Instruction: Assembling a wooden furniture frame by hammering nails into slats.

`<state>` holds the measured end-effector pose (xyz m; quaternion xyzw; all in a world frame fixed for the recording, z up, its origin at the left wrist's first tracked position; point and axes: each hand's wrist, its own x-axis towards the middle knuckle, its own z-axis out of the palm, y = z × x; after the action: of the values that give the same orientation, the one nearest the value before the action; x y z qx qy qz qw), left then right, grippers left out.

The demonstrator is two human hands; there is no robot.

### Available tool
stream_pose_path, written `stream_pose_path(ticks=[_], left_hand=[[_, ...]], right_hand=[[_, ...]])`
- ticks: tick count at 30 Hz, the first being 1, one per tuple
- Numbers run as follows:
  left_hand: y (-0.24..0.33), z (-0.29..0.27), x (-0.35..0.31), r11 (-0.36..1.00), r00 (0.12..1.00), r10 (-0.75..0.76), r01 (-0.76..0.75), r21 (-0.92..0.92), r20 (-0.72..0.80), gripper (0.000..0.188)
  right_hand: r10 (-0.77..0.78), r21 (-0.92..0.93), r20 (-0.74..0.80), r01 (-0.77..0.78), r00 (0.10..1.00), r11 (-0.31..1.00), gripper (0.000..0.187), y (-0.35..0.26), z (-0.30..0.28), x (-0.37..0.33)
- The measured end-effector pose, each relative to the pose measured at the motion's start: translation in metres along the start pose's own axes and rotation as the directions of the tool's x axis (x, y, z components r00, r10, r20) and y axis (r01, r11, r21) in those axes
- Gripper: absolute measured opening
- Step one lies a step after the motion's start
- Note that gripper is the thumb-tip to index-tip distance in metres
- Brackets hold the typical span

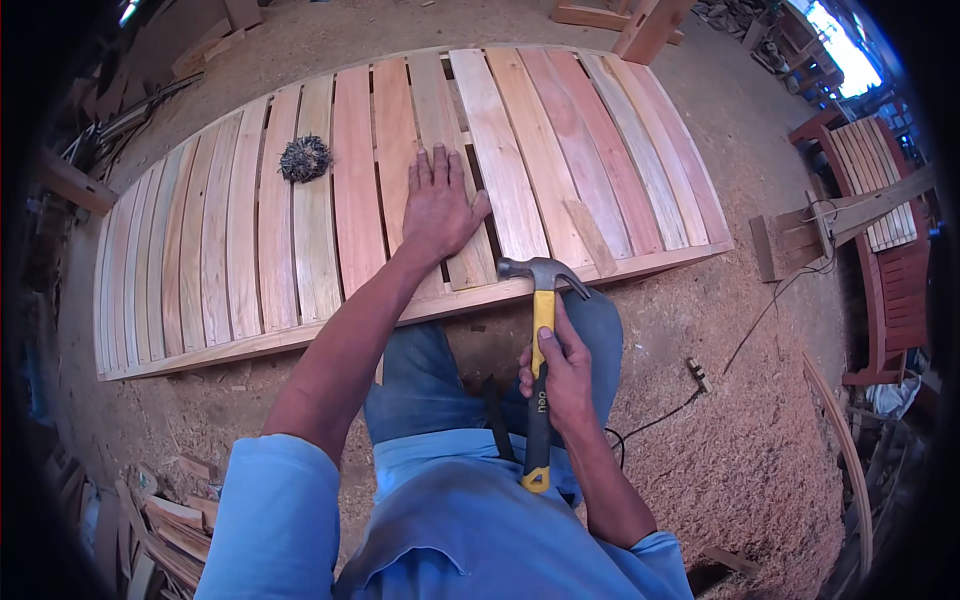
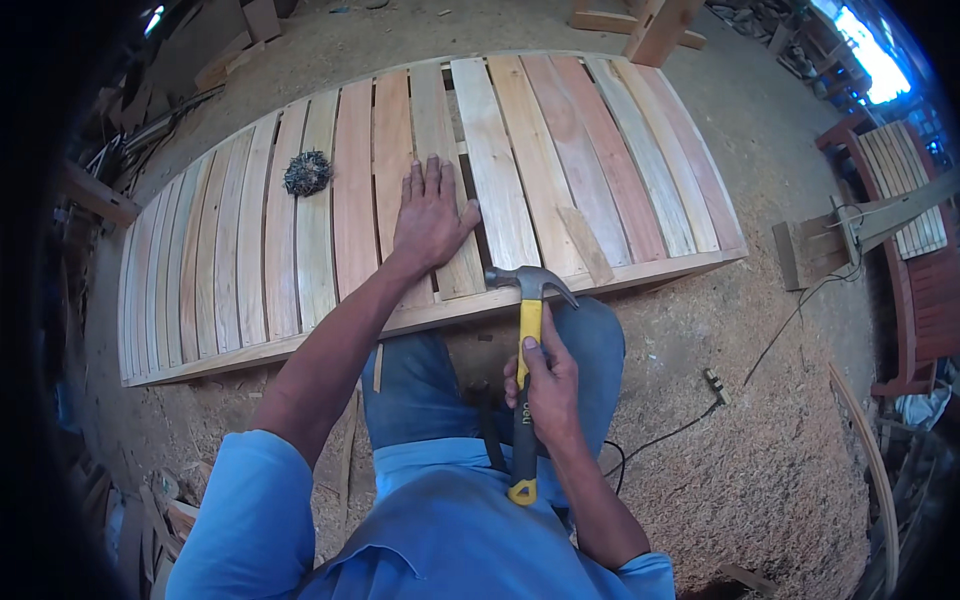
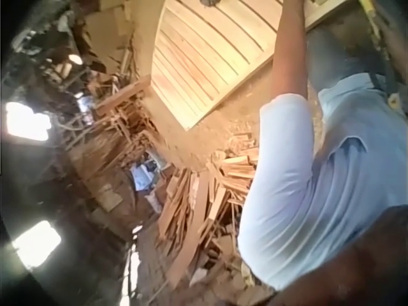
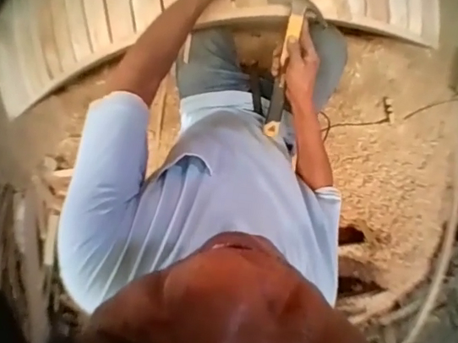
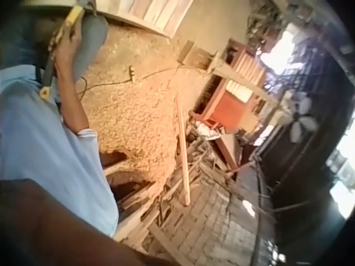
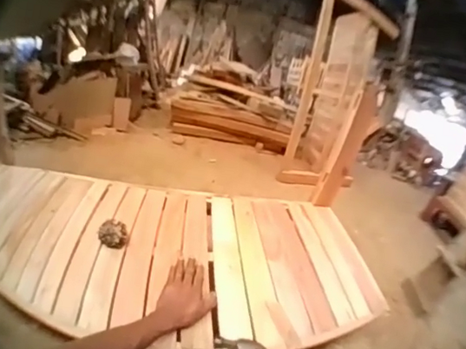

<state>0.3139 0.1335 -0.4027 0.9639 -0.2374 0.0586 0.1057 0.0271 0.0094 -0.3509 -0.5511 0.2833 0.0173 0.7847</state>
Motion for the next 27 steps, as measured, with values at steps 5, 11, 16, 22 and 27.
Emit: stream_pose_path(ticks=[5, 11, 16, 22, 27], left_hand=[[-0.003, -0.001, 0.0, 1.0, 1.0, -0.005, 0.005, 0.014, 0.001, 0.095], [0.0, -0.002, -0.003, 1.0, 0.999, 0.019, -0.02, -0.005, -0.044, 0.092], [0.0, 0.002, -0.003, 1.0, 0.999, 0.007, -0.007, 0.006, -0.044, 0.092], [-0.003, -0.002, -0.001, 0.999, 0.999, 0.032, -0.032, 0.005, 0.031, 0.096], [-0.014, -0.004, 0.008, 0.998, 0.986, 0.064, -0.058, -0.04, 0.155, 0.103]], right_hand=[[0.006, -0.012, 0.007, -0.006, 1.0, 1.0, 0.067, -0.006, -0.001, 0.0], [-0.066, -0.208, -0.007, 0.063, 0.998, 0.976, 0.064, -0.006, 0.002, -0.005], [-0.621, -0.785, 0.254, 0.533, 0.742, 0.316, 0.059, 0.0, 0.006, 0.003], [-0.533, -0.848, 0.266, 0.458, 0.803, 0.266, 0.06, -0.006, 0.015, 0.0], [-0.458, -0.903, 0.256, 0.379, 0.852, 0.201, 0.062, -0.006, 0.023, 0.005]])
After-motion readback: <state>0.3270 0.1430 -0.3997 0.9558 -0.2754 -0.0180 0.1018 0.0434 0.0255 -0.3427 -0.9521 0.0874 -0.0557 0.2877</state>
